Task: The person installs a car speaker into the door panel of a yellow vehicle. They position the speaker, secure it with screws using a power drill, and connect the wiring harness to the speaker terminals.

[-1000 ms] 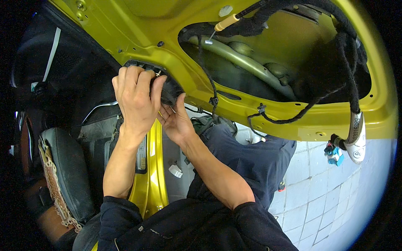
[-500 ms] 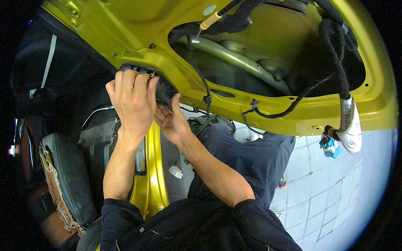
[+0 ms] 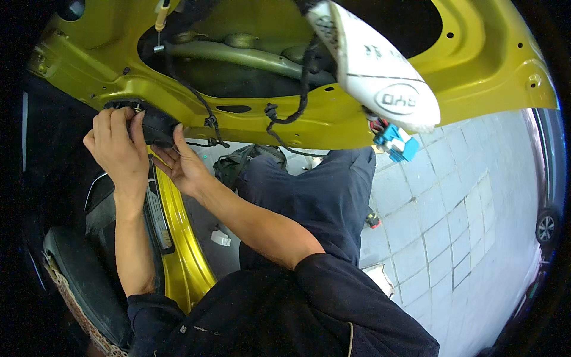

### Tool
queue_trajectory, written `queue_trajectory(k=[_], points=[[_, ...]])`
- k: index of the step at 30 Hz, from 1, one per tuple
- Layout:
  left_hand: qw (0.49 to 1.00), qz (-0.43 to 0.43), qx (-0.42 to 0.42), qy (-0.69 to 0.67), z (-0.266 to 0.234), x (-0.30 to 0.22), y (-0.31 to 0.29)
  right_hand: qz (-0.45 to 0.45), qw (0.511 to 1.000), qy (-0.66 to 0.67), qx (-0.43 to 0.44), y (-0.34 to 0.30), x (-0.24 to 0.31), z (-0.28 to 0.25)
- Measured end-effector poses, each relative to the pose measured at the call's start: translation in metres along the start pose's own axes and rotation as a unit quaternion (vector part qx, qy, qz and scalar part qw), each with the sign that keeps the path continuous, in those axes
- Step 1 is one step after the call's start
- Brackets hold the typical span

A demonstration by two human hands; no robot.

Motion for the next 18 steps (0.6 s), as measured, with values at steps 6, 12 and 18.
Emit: queue_trajectory(k=[6, 12, 18], points=[[0.999, 0.020, 0.044, 0.024, 0.005, 0.000, -0.002, -0.004, 1.000, 0.023, -0.009, 0.011, -0.007, -0.008], [0.998, 0.036, 0.039, 0.040, 0.008, -0.006, 0.000, -0.009, 0.998, 0.030, -0.047, 0.015, -0.008, -0.024], [0.998, 0.026, 0.012, 0.055, 0.004, -0.006, -0.004, 0.010, 0.999, 0.036, -0.012, 0.005, -0.007, -0.009]])
Point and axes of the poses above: each hand's wrist, its own y-axis towards the middle knuckle, its own z-axis out of the palm, x = y × z, the point moved 9 cm from there along y, towards the middle knuckle, and after that the axes turned 1 degree about -y, right-handed, at the moved point
